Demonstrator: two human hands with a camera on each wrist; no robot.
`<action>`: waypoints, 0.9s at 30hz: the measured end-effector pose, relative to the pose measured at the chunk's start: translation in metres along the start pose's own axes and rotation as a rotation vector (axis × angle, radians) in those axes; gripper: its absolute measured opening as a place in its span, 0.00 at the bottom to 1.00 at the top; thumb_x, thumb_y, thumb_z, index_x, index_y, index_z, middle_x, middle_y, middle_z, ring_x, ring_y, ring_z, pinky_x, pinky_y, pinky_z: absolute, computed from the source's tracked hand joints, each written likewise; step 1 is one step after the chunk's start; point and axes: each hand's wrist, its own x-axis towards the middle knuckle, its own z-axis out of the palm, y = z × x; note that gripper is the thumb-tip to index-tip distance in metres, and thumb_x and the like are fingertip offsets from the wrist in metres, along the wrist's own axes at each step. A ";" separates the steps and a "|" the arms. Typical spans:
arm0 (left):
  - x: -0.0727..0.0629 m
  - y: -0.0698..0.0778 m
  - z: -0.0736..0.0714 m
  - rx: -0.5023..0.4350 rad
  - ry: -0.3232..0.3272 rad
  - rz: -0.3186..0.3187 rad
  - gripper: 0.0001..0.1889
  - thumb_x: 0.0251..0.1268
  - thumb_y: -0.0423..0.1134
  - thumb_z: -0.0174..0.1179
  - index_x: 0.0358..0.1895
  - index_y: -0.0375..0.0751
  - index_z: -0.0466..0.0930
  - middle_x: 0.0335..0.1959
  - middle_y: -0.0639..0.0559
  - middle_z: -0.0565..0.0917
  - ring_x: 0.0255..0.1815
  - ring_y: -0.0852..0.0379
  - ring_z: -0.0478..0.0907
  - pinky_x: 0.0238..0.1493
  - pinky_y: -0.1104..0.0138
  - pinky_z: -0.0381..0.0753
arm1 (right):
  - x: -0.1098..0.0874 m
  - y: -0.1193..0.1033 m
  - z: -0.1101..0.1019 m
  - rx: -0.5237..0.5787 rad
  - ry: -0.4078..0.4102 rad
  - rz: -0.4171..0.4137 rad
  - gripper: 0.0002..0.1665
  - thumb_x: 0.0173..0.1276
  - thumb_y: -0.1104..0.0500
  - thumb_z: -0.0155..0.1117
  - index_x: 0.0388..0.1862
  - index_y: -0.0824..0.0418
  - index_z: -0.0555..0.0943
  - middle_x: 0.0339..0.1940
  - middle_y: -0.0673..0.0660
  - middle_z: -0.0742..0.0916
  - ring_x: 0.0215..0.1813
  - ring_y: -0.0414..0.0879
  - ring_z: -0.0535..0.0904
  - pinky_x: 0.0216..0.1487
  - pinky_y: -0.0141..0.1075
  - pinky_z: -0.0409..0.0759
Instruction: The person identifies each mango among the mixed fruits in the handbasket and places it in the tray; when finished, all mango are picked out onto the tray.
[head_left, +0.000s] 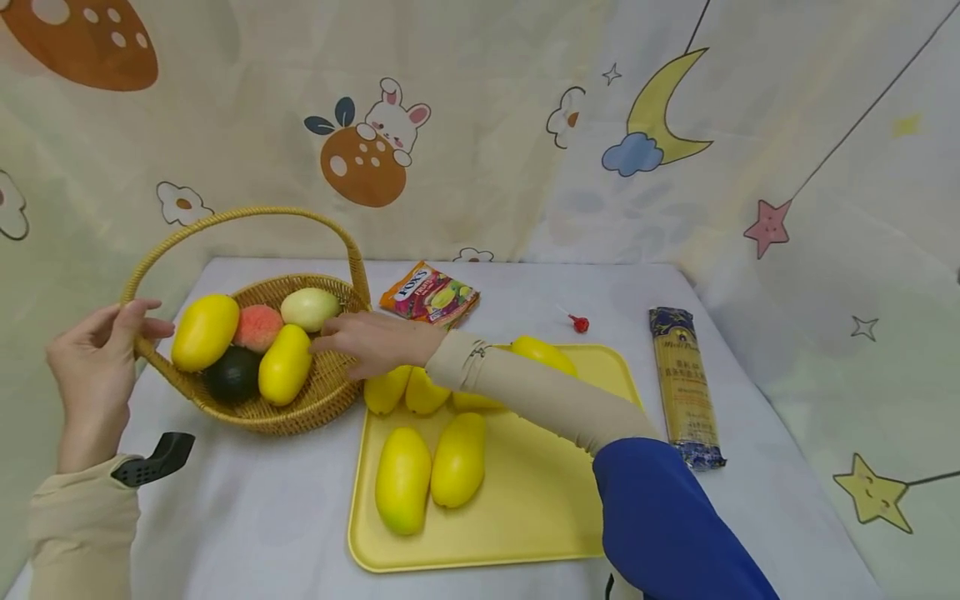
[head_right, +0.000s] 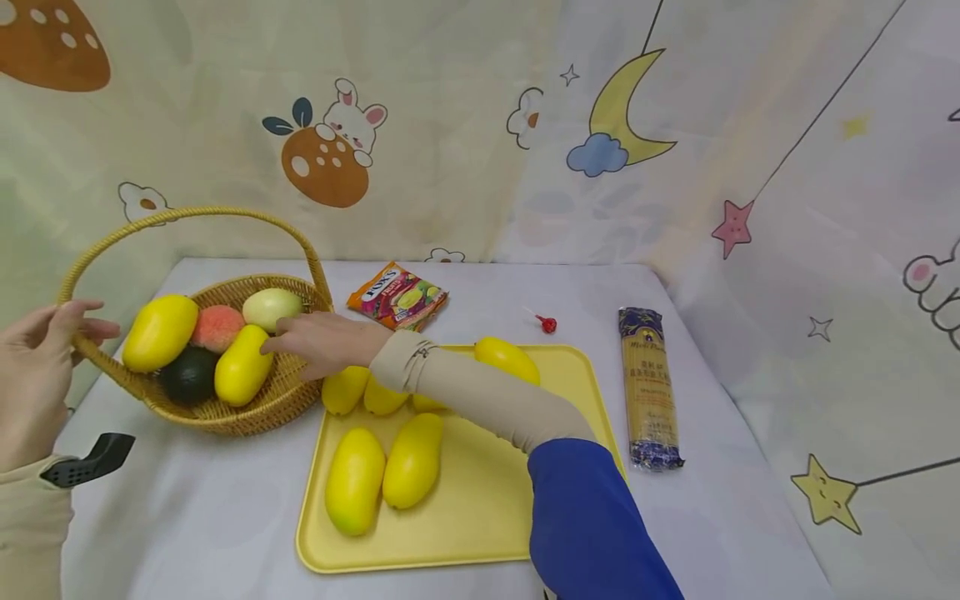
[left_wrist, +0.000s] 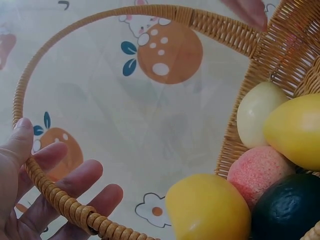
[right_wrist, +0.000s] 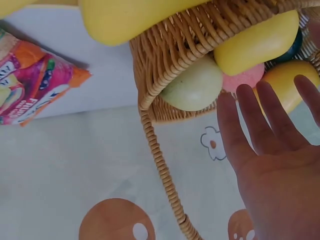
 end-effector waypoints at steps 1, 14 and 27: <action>0.000 0.000 0.001 0.003 -0.002 0.002 0.16 0.64 0.46 0.60 0.47 0.38 0.86 0.20 0.64 0.83 0.30 0.65 0.78 0.40 0.81 0.73 | 0.005 0.001 0.000 -0.002 0.003 0.001 0.34 0.66 0.54 0.64 0.70 0.53 0.68 0.61 0.55 0.76 0.52 0.44 0.74 0.49 0.32 0.74; -0.004 0.002 0.000 0.025 0.001 -0.045 0.19 0.63 0.50 0.59 0.49 0.41 0.85 0.21 0.65 0.82 0.32 0.67 0.79 0.40 0.83 0.74 | 0.062 -0.013 0.008 -0.112 -0.033 0.071 0.36 0.70 0.55 0.60 0.74 0.42 0.61 0.69 0.52 0.68 0.63 0.46 0.70 0.61 0.34 0.70; -0.002 0.000 0.000 0.003 0.001 0.002 0.17 0.65 0.46 0.59 0.49 0.38 0.85 0.21 0.64 0.83 0.31 0.66 0.79 0.40 0.83 0.75 | 0.095 -0.020 0.025 -0.199 -0.095 0.053 0.38 0.67 0.50 0.63 0.74 0.44 0.61 0.73 0.50 0.64 0.74 0.41 0.58 0.67 0.34 0.66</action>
